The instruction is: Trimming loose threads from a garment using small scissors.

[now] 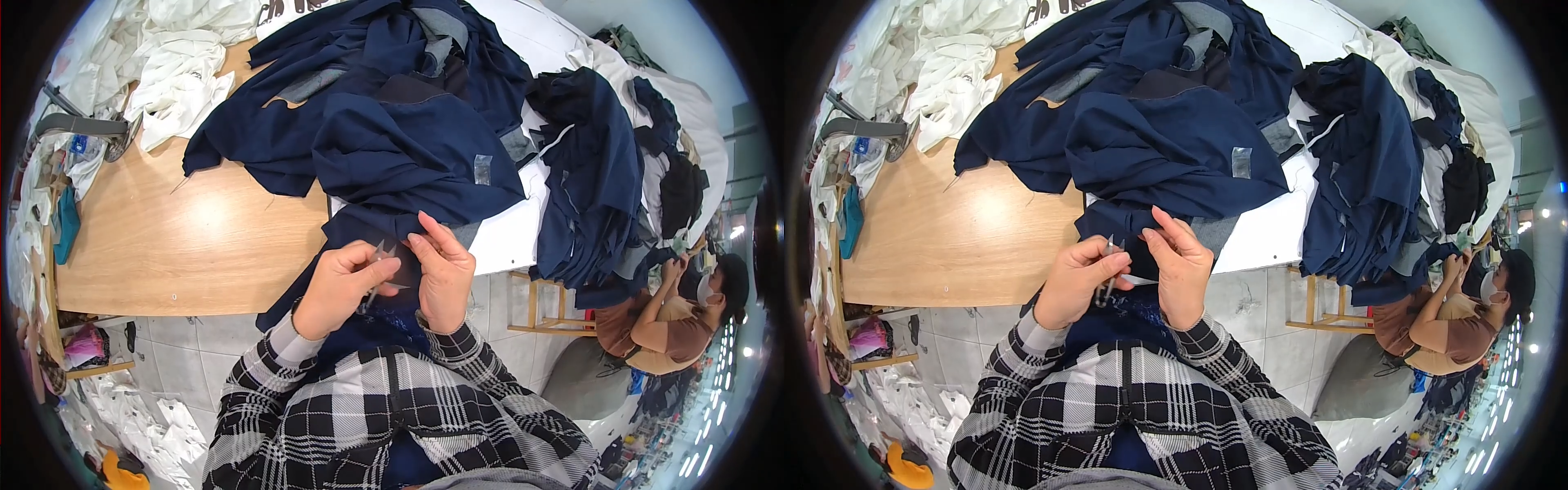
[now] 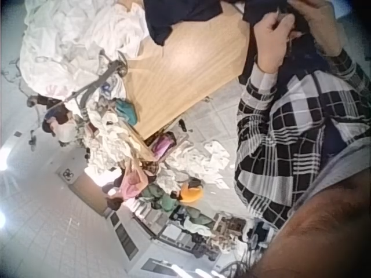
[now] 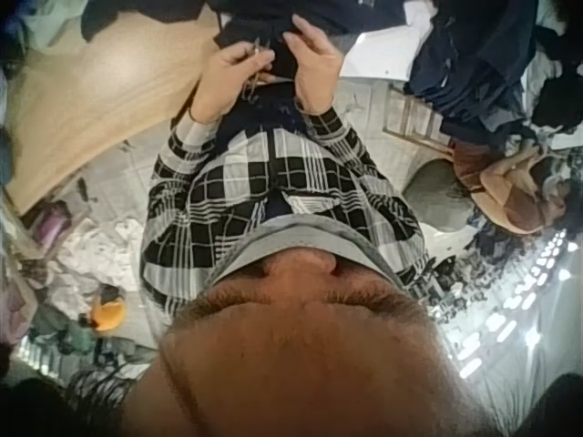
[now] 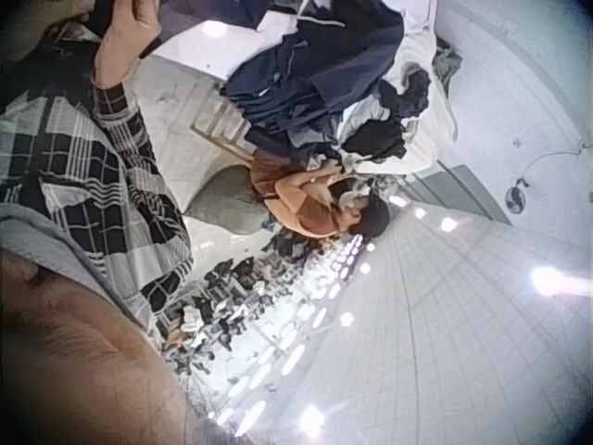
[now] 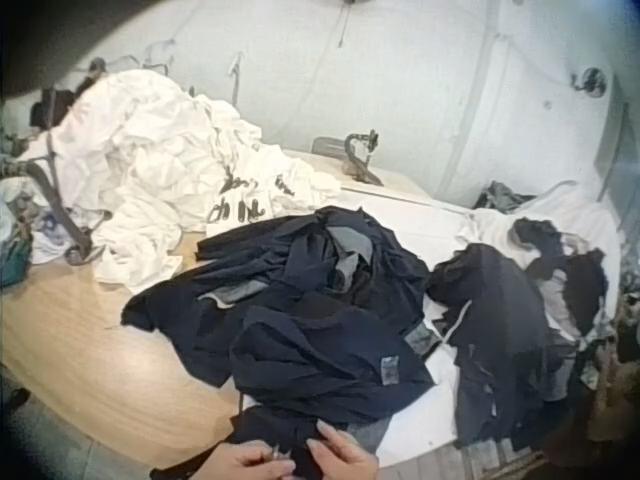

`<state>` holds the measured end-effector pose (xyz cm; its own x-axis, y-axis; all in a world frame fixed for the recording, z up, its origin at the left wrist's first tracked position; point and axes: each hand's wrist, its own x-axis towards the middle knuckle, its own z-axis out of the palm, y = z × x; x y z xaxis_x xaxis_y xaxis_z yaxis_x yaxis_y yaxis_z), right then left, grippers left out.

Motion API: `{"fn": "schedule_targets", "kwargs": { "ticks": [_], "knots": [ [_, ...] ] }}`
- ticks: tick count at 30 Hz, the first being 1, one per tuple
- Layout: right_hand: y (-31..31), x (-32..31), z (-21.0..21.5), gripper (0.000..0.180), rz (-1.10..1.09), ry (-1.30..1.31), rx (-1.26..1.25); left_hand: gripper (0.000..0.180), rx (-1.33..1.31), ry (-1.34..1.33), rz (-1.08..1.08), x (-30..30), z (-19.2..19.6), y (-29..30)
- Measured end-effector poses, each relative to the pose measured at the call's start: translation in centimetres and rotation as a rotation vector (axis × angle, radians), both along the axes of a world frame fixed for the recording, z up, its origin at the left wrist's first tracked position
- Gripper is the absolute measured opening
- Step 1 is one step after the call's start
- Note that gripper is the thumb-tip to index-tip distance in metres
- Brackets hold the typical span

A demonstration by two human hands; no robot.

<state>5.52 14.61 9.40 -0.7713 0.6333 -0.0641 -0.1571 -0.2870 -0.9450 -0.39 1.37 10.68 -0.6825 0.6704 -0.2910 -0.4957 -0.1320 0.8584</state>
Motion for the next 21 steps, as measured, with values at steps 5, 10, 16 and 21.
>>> {"fn": "schedule_targets", "kwargs": {
  "ticks": [5,10,16,21],
  "knots": [
    [-0.2,0.2,-0.1,0.033,-0.001,-0.014,0.024,0.012,0.011,0.036,0.078,0.6,-0.9,1.4],
    [-0.4,0.2,-0.1,0.034,-0.007,-0.025,0.032,0.012,-0.011,0.014,0.024,0.4,-1.3,1.5],
    [-0.5,0.1,0.3,0.033,0.002,-0.01,0.027,0.011,0.002,-0.005,0.02,0.2,-1.4,1.7],
    [-0.5,0.1,0.2,0.033,0.009,-0.013,0.013,0.01,0.023,-0.011,0.027,0.1,-1.4,1.8]
  ]
}}
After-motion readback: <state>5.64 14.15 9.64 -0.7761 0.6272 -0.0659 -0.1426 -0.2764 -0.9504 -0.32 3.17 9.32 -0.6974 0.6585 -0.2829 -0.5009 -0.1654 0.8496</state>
